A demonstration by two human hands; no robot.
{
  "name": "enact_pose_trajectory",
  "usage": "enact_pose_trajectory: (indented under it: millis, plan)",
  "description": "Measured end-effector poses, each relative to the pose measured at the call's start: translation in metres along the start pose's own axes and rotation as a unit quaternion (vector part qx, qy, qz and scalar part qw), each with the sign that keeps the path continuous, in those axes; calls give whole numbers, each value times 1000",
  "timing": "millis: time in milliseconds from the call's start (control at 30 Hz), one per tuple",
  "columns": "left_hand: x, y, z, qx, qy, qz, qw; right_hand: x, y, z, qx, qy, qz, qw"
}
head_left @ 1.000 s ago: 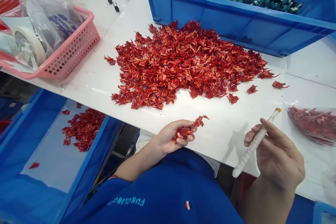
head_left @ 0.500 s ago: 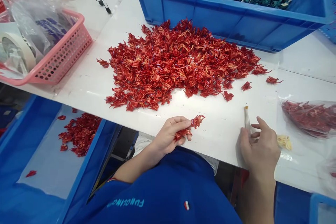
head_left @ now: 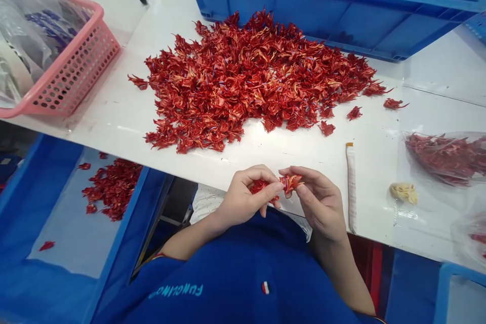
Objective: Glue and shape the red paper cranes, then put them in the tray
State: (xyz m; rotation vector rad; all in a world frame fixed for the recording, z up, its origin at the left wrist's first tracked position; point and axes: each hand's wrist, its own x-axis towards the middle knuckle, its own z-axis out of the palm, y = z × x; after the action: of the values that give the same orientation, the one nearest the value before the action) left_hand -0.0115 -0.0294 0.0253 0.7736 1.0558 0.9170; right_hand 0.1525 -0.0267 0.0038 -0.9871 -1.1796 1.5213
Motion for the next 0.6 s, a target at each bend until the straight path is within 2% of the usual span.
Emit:
enact_pose_trajectory:
  millis: [67, 133, 233, 300, 433, 600]
  plan:
    - [-2, -1, -1, 28, 18, 32, 999, 1, 3, 0, 15, 9, 8, 1000]
    - [-3, -2, -1, 77, 47, 91, 992, 1, 4, 1, 23, 18, 14, 999]
    - [-3, -3, -1, 153, 98, 184, 966, 0, 4, 2, 24, 28, 16, 999]
    - [-2, -3, -1, 177, 113, 210, 955, -1, 3, 3, 23, 34, 9, 999]
    - [-3, -4, -2, 177, 109, 193, 959, -3, 2, 5, -11, 63, -4, 998]
    - [-3, -5, -4, 77, 35, 74, 994, -3, -3, 8, -40, 70, -13, 997]
